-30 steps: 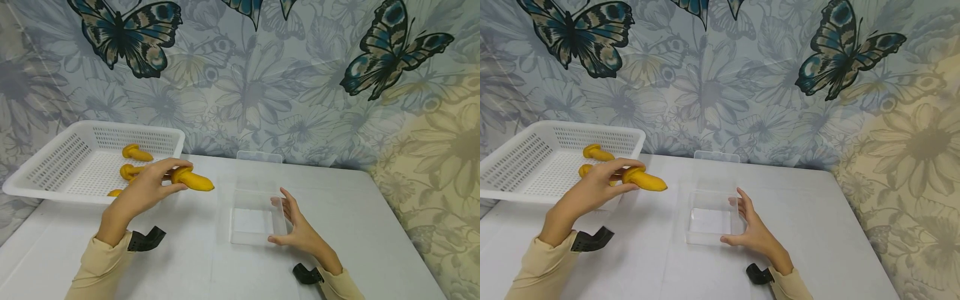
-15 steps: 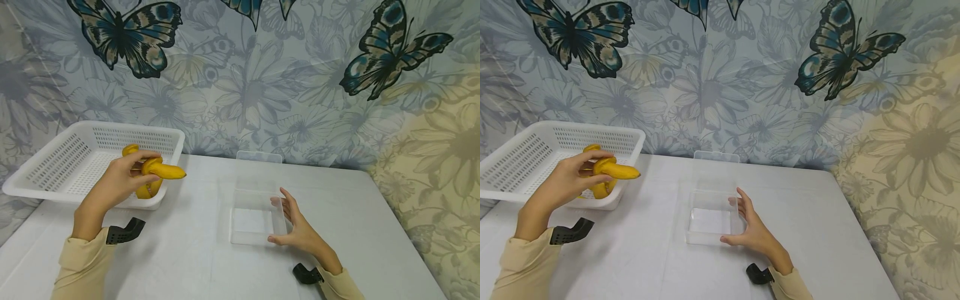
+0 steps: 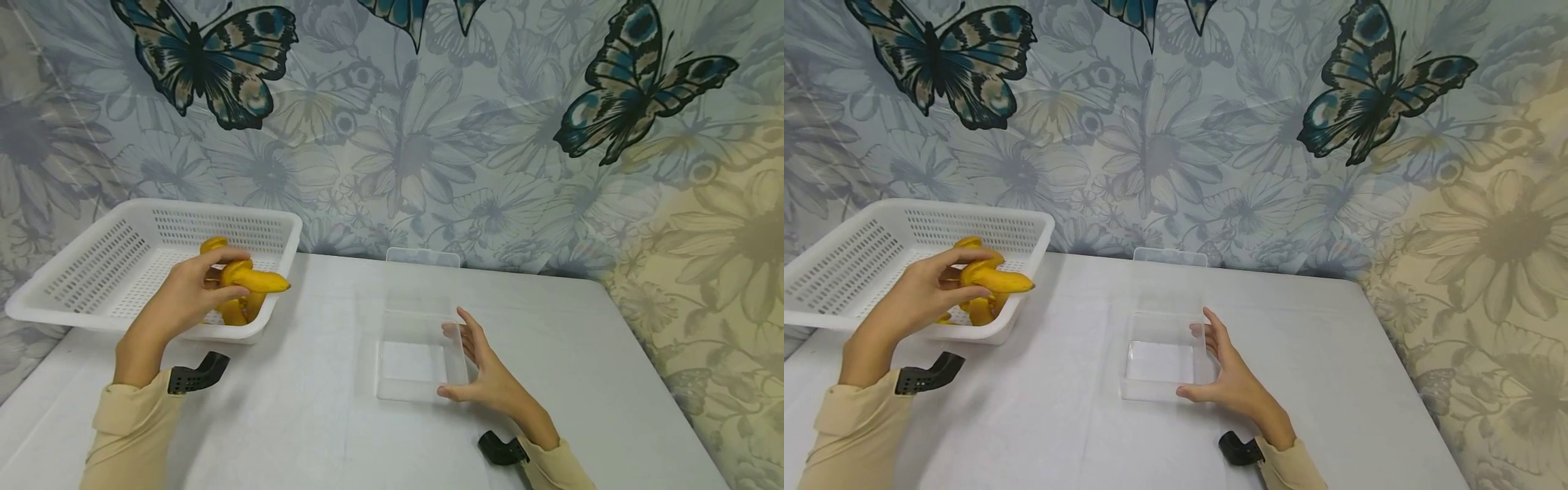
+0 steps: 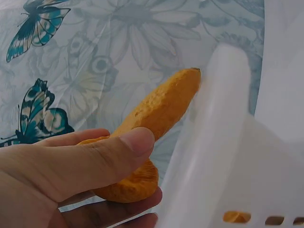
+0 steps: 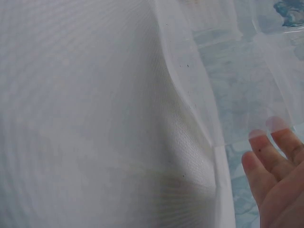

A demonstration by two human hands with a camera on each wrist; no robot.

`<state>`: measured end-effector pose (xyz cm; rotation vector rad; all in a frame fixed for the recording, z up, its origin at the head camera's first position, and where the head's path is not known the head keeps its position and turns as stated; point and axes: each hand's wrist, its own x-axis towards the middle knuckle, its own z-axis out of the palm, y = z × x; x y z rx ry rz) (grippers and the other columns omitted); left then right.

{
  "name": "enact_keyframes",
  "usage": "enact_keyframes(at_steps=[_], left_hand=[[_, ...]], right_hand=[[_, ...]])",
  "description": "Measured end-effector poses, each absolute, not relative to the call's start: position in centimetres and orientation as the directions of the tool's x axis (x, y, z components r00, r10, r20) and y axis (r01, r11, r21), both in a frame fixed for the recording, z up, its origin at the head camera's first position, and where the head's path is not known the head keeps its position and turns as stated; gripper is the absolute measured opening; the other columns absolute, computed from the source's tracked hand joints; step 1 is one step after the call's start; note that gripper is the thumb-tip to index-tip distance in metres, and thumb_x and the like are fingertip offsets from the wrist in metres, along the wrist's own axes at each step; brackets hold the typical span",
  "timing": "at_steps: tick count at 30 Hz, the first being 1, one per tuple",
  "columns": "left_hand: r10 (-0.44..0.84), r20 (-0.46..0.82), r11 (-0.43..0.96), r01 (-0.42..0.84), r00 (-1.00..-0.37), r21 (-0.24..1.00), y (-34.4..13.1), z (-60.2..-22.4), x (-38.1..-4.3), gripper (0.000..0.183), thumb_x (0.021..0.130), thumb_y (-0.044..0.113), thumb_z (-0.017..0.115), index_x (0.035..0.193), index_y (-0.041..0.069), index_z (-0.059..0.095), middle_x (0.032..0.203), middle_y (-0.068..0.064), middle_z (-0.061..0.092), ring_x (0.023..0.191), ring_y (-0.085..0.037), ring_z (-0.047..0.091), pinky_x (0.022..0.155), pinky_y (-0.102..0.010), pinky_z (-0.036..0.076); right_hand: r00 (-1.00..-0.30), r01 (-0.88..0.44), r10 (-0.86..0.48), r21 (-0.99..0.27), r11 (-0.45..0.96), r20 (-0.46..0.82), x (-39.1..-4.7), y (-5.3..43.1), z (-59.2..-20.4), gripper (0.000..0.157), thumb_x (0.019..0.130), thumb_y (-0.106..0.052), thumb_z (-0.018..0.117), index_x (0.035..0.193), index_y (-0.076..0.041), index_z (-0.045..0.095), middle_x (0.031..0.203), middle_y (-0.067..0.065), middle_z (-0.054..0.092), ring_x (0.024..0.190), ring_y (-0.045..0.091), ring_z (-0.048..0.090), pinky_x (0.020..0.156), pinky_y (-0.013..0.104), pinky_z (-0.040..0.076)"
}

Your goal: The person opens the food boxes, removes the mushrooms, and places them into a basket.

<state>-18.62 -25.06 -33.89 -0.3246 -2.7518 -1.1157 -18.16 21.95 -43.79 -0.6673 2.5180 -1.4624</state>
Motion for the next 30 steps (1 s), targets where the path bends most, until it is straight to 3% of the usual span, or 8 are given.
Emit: enact_keyframes(at_steps=[6,11,14,21,23,27,30], left_hand=[[0.120,0.195,0.703,0.222,-0.974,0.676,-26.0,-34.3,-18.7,0.049,0.087,0.015,0.077,0.131,0.009,0.057,0.131,-0.019,0.059,0.105,-0.042,0.067,0.075,-0.012,0.054],[0.092,0.125,0.731,0.153,-0.988,0.665,-27.0,-34.5,-18.7,0.053,0.089,0.023,0.075,0.135,0.007,0.053,0.132,-0.023,0.057,0.110,-0.044,0.063,0.079,-0.032,0.059],[0.092,0.090,0.742,0.129,-0.992,0.658,-27.4,-34.7,-18.8,0.054,0.090,0.024,0.074,0.135,0.005,0.051,0.131,-0.025,0.055,0.110,-0.045,0.061,0.079,-0.037,0.059],[0.108,0.032,0.747,0.102,-0.994,0.657,-27.8,-35.3,-19.2,0.056,0.089,0.020,0.075,0.135,0.001,0.049,0.131,-0.031,0.053,0.105,-0.042,0.063,0.069,-0.025,0.057],[0.110,0.022,0.752,0.098,-0.994,0.651,-27.9,-35.5,-19.3,0.056,0.089,0.018,0.075,0.135,0.001,0.049,0.131,-0.032,0.053,0.101,-0.039,0.063,0.067,-0.025,0.056],[0.124,-0.014,0.773,0.088,-0.992,0.629,-28.0,-35.7,-19.5,0.054,0.088,0.015,0.076,0.133,0.002,0.050,0.129,-0.032,0.054,0.099,-0.038,0.063,0.073,-0.032,0.057],[0.146,-0.041,0.782,0.090,-0.988,0.617,-28.0,-35.9,-19.7,0.052,0.088,0.014,0.075,0.132,0.002,0.050,0.129,-0.033,0.054,0.104,-0.044,0.062,0.084,-0.047,0.056]], right_hand=[[-0.889,-0.288,-0.451,-0.864,0.414,0.080,-18.1,22.0,-43.7,0.126,0.072,-0.018,0.089,0.159,-0.034,-0.001,0.158,0.021,0.020,0.150,0.044,0.017,0.117,0.058,0.021],[-0.887,-0.293,-0.455,-0.861,0.416,0.082,-18.1,22.0,-43.7,0.126,0.072,-0.019,0.089,0.159,-0.031,-0.002,0.159,0.021,0.019,0.150,0.044,0.017,0.116,0.058,0.021],[-0.887,-0.291,-0.454,-0.862,0.415,0.081,-18.1,22.0,-43.7,0.126,0.072,-0.019,0.089,0.160,-0.028,-0.002,0.160,0.022,0.018,0.151,0.044,0.016,0.116,0.058,0.020],[-0.886,-0.301,-0.456,-0.857,0.418,0.088,-18.0,22.0,-43.7,0.125,0.072,-0.019,0.089,0.160,-0.026,-0.001,0.160,0.023,0.018,0.151,0.044,0.015,0.116,0.058,0.021],[-0.886,-0.300,-0.454,-0.858,0.417,0.089,-18.0,22.0,-43.6,0.124,0.072,-0.020,0.089,0.160,-0.023,0.000,0.159,0.022,0.019,0.151,0.044,0.016,0.119,0.052,0.023],[-0.889,-0.299,-0.448,-0.860,0.412,0.094,-18.0,22.0,-43.7,0.123,0.072,-0.019,0.089,0.159,-0.018,0.002,0.157,0.021,0.025,0.150,0.044,0.017,0.119,0.021,0.024],[-0.888,-0.309,-0.449,-0.855,0.417,0.102,-18.1,22.0,-43.8,0.122,0.072,-0.019,0.089,0.158,-0.016,0.002,0.156,0.022,0.026,0.149,0.046,0.018,0.122,0.029,0.026]])
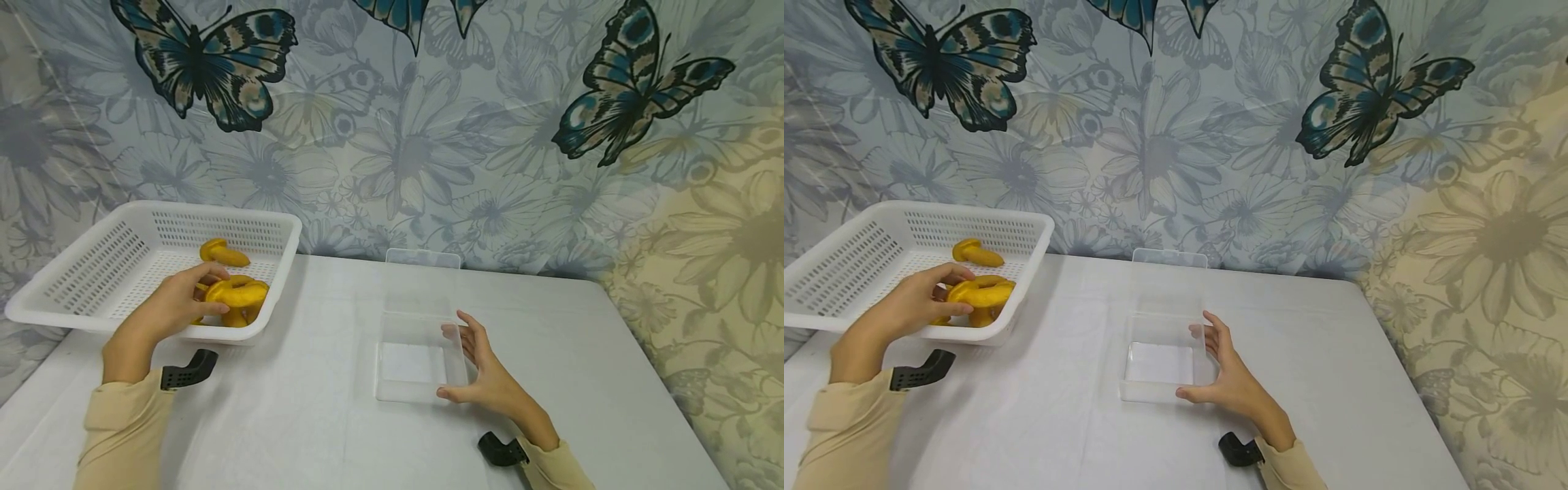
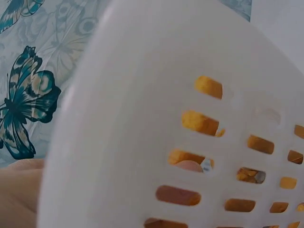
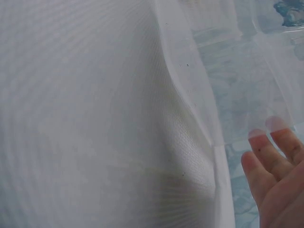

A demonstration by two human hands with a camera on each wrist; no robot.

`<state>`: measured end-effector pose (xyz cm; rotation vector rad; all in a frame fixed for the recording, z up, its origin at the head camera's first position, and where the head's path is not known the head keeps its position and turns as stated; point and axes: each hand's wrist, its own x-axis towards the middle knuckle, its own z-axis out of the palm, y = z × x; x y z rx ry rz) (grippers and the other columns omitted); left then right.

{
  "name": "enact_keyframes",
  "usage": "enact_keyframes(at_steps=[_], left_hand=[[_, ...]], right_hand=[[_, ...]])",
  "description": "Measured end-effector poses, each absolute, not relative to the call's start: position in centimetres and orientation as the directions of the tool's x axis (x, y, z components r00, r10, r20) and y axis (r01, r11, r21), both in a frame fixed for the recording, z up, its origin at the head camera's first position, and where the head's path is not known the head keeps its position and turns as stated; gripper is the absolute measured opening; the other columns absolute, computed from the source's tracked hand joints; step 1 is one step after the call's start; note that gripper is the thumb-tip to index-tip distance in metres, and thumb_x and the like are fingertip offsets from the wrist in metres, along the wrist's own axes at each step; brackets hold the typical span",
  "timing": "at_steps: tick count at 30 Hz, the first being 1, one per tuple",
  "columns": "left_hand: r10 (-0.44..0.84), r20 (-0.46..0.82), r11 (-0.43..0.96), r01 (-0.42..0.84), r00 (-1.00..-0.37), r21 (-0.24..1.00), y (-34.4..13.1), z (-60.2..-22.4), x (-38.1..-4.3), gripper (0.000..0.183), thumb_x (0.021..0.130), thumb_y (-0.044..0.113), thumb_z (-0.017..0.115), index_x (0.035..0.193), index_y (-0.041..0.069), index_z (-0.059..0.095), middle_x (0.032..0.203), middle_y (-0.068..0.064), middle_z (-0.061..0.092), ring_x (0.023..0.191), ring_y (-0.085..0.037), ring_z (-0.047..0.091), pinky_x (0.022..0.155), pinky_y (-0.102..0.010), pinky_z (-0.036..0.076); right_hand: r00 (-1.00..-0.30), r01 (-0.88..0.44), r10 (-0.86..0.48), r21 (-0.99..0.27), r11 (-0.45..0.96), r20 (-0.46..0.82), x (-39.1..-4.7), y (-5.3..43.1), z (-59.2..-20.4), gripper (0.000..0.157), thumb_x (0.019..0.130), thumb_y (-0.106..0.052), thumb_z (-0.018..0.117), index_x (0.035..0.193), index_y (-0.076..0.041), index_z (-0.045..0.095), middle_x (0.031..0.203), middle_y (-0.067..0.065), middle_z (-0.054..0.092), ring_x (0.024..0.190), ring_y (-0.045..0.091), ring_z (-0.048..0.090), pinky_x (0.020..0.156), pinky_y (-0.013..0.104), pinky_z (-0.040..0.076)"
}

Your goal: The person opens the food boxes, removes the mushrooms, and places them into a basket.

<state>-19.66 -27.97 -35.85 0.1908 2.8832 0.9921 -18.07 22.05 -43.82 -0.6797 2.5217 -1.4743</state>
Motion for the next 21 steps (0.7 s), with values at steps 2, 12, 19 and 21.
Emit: enact_keyframes(at_steps=[2,12,19,21], left_hand=[[0.155,-0.051,0.787,0.092,-0.987,0.609,-27.92,-35.92,-19.73,0.051,0.088,0.014,0.074,0.131,0.001,0.050,0.129,-0.034,0.055,0.109,-0.047,0.060,0.090,-0.055,0.053],[0.154,-0.067,0.815,0.088,-0.986,0.573,-27.69,-36.02,-19.76,0.049,0.089,0.009,0.072,0.132,-0.001,0.050,0.129,-0.034,0.055,0.113,-0.049,0.056,0.095,-0.061,0.047],[0.158,-0.042,0.824,0.108,-0.987,0.557,-27.69,-35.95,-19.76,0.048,0.089,0.006,0.071,0.133,0.000,0.052,0.128,-0.032,0.057,0.110,-0.047,0.058,0.094,-0.060,0.048],[0.159,-0.037,0.822,0.112,-0.987,0.558,-27.68,-35.96,-19.73,0.048,0.089,0.005,0.071,0.133,-0.001,0.052,0.128,-0.031,0.057,0.109,-0.046,0.058,0.093,-0.060,0.049]], right_hand=[[-0.886,-0.315,-0.451,-0.851,0.421,0.106,-18.10,22.05,-43.90,0.122,0.072,-0.018,0.089,0.158,-0.017,0.003,0.157,0.024,0.024,0.149,0.048,0.017,0.121,0.047,0.026],[-0.880,-0.327,-0.462,-0.839,0.434,0.104,-18.01,21.99,-43.88,0.110,0.074,-0.017,0.087,0.155,-0.022,0.013,0.161,0.023,0.018,0.150,0.049,0.013,0.117,0.057,0.022],[-0.877,-0.339,-0.468,-0.835,0.433,0.113,-18.05,22.02,-43.90,0.110,0.074,-0.018,0.087,0.155,-0.025,0.013,0.159,0.020,0.025,0.149,0.050,0.013,0.115,0.062,0.021],[-0.876,-0.340,-0.468,-0.835,0.432,0.115,-18.05,22.01,-43.88,0.110,0.074,-0.018,0.087,0.155,-0.024,0.014,0.158,0.019,0.027,0.149,0.049,0.014,0.116,0.060,0.022]])
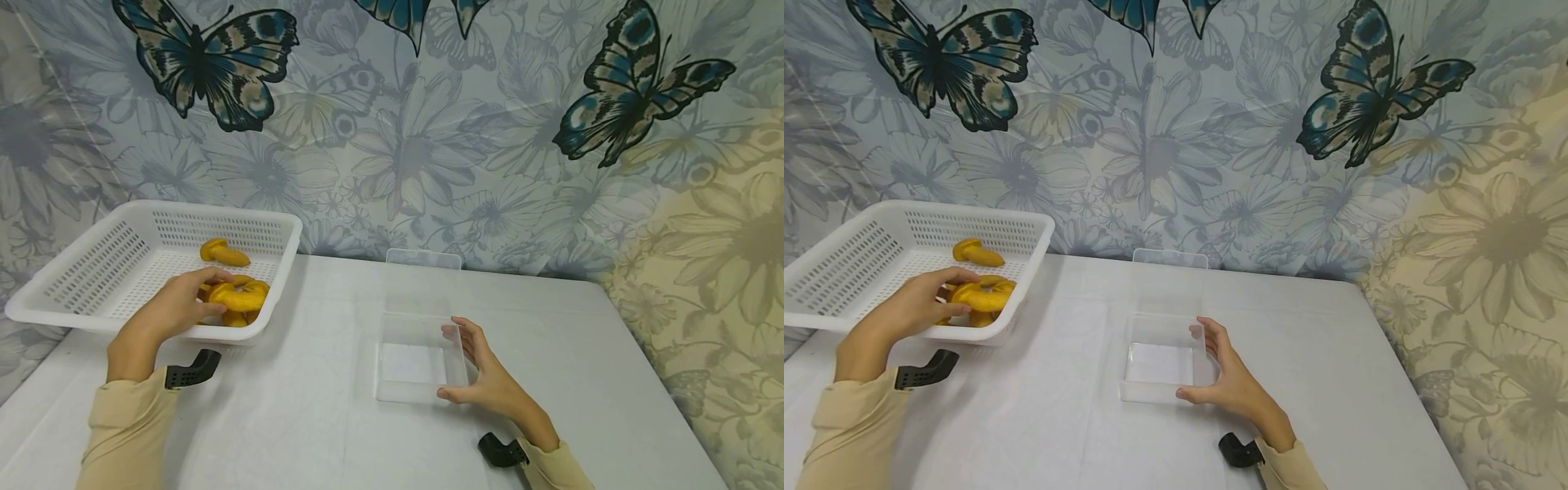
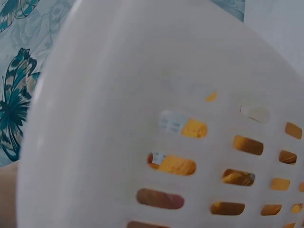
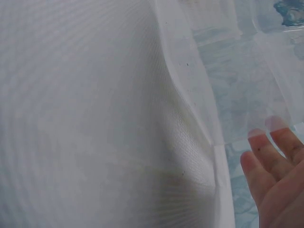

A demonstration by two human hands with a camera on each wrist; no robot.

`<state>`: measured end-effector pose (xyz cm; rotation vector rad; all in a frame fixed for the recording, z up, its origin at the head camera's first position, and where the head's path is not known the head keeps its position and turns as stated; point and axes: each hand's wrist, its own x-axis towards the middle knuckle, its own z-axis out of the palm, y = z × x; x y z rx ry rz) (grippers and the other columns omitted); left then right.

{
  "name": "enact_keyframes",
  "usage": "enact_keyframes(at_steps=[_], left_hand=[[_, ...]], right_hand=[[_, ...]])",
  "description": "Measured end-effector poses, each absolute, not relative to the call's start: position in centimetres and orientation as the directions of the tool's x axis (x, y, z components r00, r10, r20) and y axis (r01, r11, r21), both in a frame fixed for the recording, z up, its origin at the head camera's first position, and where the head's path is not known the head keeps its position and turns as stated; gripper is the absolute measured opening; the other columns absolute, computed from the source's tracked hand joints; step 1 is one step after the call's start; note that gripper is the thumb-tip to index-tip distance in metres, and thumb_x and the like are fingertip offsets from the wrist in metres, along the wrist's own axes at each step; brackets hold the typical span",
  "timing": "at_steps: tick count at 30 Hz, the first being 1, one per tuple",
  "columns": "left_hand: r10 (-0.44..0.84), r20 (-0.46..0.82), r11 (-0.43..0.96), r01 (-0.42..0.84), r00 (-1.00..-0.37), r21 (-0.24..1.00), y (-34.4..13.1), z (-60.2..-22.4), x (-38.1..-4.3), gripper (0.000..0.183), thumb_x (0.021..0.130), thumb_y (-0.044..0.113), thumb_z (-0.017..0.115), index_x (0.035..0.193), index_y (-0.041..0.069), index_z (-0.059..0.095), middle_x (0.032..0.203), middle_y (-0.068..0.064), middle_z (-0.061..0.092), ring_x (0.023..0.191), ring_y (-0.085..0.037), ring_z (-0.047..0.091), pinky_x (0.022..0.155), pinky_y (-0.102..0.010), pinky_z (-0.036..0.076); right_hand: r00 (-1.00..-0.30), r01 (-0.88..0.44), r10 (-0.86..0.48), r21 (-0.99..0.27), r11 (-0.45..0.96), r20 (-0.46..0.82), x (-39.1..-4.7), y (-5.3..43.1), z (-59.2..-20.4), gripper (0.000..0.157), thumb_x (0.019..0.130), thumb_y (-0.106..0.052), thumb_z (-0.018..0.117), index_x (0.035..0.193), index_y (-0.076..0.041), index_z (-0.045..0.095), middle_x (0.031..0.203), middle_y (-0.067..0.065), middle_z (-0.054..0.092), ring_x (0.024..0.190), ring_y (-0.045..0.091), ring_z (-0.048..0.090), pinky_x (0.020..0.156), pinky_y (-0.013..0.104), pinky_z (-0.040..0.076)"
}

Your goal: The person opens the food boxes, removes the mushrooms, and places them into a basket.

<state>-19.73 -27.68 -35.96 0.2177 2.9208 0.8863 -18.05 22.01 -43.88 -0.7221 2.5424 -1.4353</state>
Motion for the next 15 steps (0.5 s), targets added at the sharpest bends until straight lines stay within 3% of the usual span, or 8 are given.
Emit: enact_keyframes(at_steps=[3,5,7,15], left_hand=[[0.160,-0.032,0.825,0.116,-0.987,0.553,-27.55,-36.02,-19.74,0.048,0.089,0.003,0.070,0.134,-0.001,0.052,0.127,-0.031,0.057,0.110,-0.046,0.058,0.095,-0.060,0.048],[0.161,-0.025,0.826,0.121,-0.987,0.551,-27.52,-36.06,-19.75,0.048,0.089,0.003,0.070,0.134,-0.001,0.052,0.127,-0.030,0.058,0.111,-0.045,0.057,0.095,-0.060,0.047],[0.159,-0.025,0.827,0.119,-0.987,0.549,-27.56,-36.06,-19.81,0.048,0.089,0.003,0.070,0.134,-0.002,0.053,0.127,-0.030,0.058,0.112,-0.046,0.057,0.095,-0.061,0.047],[0.146,-0.044,0.829,0.098,-0.988,0.550,-27.43,-35.95,-20.01,0.047,0.091,0.009,0.070,0.134,0.001,0.053,0.131,-0.028,0.058,0.116,-0.047,0.056,0.091,-0.060,0.049]], right_hand=[[-0.876,-0.340,-0.466,-0.842,0.418,0.122,-17.96,22.00,-43.83,0.110,0.074,-0.019,0.088,0.155,-0.018,0.014,0.156,0.019,0.030,0.149,0.047,0.017,0.123,0.034,0.026],[-0.875,-0.341,-0.467,-0.848,0.406,0.128,-17.91,21.97,-43.80,0.110,0.073,-0.018,0.088,0.155,-0.016,0.015,0.155,0.018,0.032,0.149,0.045,0.019,0.118,0.013,0.024],[-0.873,-0.343,-0.469,-0.853,0.393,0.135,-17.89,21.94,-43.79,0.110,0.073,-0.018,0.088,0.155,-0.016,0.015,0.154,0.017,0.033,0.149,0.043,0.021,0.108,0.000,0.018],[-0.871,-0.348,-0.471,-0.852,0.391,0.140,-17.99,21.95,-43.86,0.109,0.073,-0.017,0.088,0.155,-0.024,0.016,0.155,0.016,0.034,0.150,0.040,0.023,0.108,0.000,0.018]])
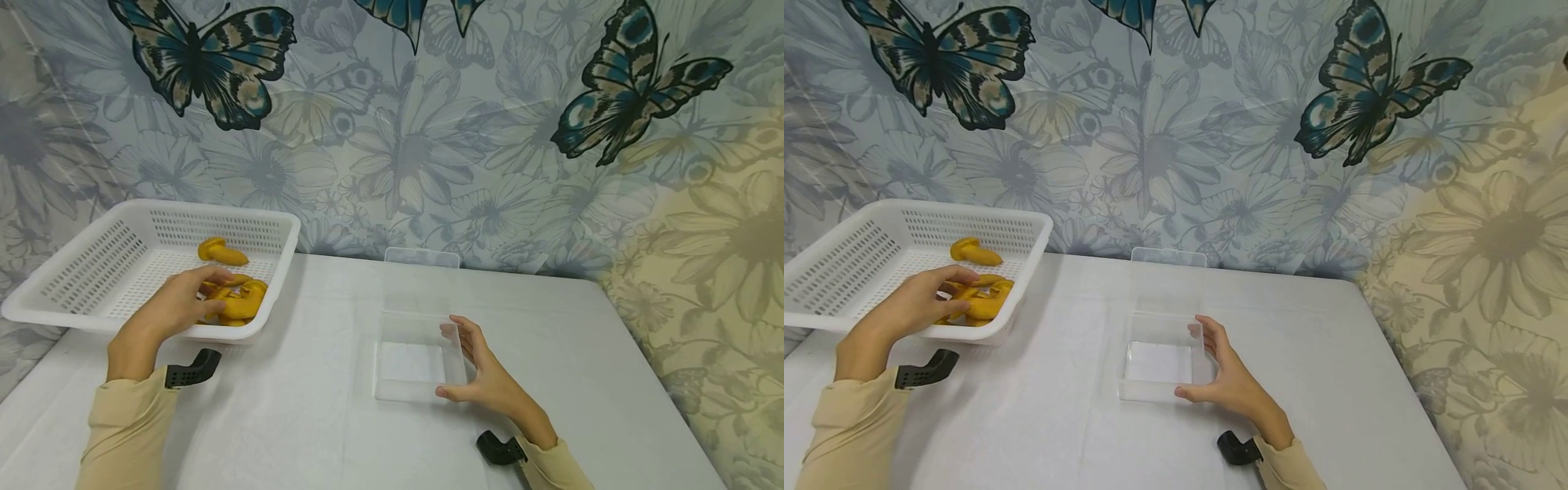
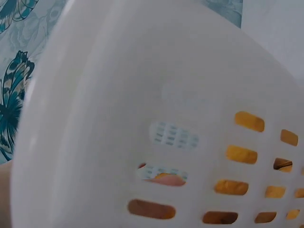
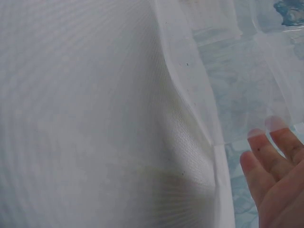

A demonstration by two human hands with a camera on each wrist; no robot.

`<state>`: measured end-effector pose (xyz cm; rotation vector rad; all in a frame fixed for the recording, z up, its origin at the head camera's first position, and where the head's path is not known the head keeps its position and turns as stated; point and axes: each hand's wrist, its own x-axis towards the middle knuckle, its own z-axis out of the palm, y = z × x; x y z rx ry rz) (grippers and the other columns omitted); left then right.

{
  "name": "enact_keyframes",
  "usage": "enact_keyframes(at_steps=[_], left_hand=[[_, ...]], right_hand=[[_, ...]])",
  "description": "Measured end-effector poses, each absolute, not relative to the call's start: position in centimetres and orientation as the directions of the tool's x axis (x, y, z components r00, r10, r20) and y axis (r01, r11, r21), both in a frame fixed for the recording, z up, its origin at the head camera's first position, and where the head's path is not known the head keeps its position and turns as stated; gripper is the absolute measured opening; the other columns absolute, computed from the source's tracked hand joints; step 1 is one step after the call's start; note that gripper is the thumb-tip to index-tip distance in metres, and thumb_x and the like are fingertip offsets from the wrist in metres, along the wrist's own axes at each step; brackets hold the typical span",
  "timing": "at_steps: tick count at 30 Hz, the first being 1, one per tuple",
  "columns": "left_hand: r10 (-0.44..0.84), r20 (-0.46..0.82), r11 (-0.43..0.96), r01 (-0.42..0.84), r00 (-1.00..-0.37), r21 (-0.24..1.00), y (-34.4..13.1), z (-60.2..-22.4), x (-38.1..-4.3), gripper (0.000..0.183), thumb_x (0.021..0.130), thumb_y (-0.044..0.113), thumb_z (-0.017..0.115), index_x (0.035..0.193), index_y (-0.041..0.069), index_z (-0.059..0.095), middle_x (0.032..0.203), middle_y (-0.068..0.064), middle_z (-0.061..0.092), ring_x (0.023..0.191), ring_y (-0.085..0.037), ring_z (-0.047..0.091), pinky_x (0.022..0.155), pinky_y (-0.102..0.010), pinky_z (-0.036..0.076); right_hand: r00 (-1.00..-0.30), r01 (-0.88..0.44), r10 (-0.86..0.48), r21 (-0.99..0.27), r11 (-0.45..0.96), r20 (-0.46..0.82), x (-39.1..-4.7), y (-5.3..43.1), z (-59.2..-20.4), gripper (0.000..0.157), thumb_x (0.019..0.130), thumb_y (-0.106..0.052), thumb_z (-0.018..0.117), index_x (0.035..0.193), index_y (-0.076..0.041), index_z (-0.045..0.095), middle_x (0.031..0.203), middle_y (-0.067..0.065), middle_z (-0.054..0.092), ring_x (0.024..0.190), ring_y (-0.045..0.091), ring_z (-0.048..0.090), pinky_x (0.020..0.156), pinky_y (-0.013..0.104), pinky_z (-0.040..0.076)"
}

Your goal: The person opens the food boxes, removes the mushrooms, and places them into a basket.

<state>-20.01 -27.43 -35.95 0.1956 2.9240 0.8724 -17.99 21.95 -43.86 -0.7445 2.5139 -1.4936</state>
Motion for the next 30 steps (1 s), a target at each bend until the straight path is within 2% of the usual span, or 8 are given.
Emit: enact_keyframes(at_steps=[8,12,15,19,22,27,29,30], left_hand=[[0.161,-0.012,0.825,0.128,-0.987,0.550,-26.6,-35.6,-19.9,0.047,0.094,0.014,0.068,0.136,0.001,0.052,0.133,-0.028,0.057,0.118,-0.048,0.056,0.096,-0.063,0.047],[0.149,0.040,0.818,0.145,-0.988,0.556,-26.0,-35.3,-19.8,0.040,0.097,0.017,0.065,0.132,0.001,0.056,0.131,-0.025,0.060,0.116,-0.045,0.058,0.096,-0.061,0.048],[0.138,0.075,0.809,0.156,-0.988,0.567,-25.4,-35.1,-19.8,0.038,0.098,0.018,0.063,0.131,0.001,0.057,0.131,-0.024,0.060,0.117,-0.044,0.058,0.097,-0.060,0.047],[0.145,0.104,0.791,0.178,-0.984,0.586,-24.5,-34.9,-19.8,0.038,0.099,0.019,0.061,0.133,0.003,0.055,0.132,-0.024,0.059,0.120,-0.045,0.055,0.100,-0.061,0.045],[0.158,0.108,0.777,0.191,-0.982,0.600,-23.6,-34.8,-19.7,0.039,0.100,0.021,0.060,0.135,0.005,0.054,0.134,-0.023,0.058,0.123,-0.045,0.054,0.101,-0.062,0.045],[0.189,0.129,0.769,0.229,-0.973,0.597,-22.0,-35.1,-19.7,0.039,0.100,0.023,0.059,0.136,0.007,0.054,0.135,-0.020,0.058,0.125,-0.042,0.054,0.099,-0.061,0.046],[0.205,0.149,0.765,0.254,-0.967,0.592,-21.4,-35.3,-19.8,0.039,0.100,0.022,0.060,0.135,0.007,0.055,0.135,-0.019,0.058,0.125,-0.040,0.054,0.100,-0.060,0.046],[0.210,0.154,0.763,0.260,-0.965,0.592,-21.1,-35.4,-19.9,0.039,0.100,0.021,0.060,0.135,0.007,0.054,0.136,-0.018,0.058,0.124,-0.040,0.054,0.100,-0.059,0.046]], right_hand=[[-0.872,-0.350,-0.472,-0.843,0.409,0.132,-18.0,21.8,-43.7,0.110,0.073,-0.020,0.088,0.155,-0.020,0.016,0.155,0.014,0.033,0.150,0.040,0.021,0.112,0.005,0.020],[-0.872,-0.348,-0.475,-0.835,0.425,0.121,-18.2,21.8,-43.5,0.110,0.074,-0.021,0.088,0.155,-0.023,0.014,0.156,0.013,0.032,0.151,0.039,0.020,0.122,0.033,0.026],[-0.874,-0.339,-0.473,-0.840,0.425,0.113,-18.1,21.7,-43.5,0.111,0.074,-0.021,0.088,0.155,-0.024,0.013,0.157,0.015,0.030,0.151,0.041,0.018,0.119,0.058,0.023],[-0.875,-0.325,-0.473,-0.849,0.417,0.103,-18.0,21.6,-43.4,0.112,0.073,-0.021,0.088,0.156,-0.024,0.012,0.158,0.017,0.027,0.151,0.044,0.014,0.116,0.064,0.021],[-0.871,-0.330,-0.480,-0.847,0.417,0.103,-18.0,21.7,-43.4,0.114,0.074,-0.022,0.088,0.156,-0.022,0.010,0.157,0.016,0.028,0.151,0.043,0.018,0.117,0.060,0.021],[-0.842,-0.372,-0.521,-0.850,0.372,0.140,-18.1,21.9,-43.4,0.121,0.072,-0.029,0.090,0.157,-0.018,0.006,0.158,0.019,0.023,0.148,0.043,0.023,0.120,0.016,0.023],[-0.821,-0.409,-0.546,-0.841,0.353,0.170,-18.2,22.1,-43.4,0.124,0.071,-0.040,0.089,0.158,-0.018,0.004,0.159,0.023,0.019,0.147,0.045,0.022,0.113,0.005,0.020],[-0.809,-0.433,-0.557,-0.831,0.349,0.188,-18.3,22.2,-43.4,0.124,0.071,-0.046,0.087,0.158,-0.017,0.003,0.159,0.026,0.017,0.146,0.047,0.021,0.114,0.007,0.021]])
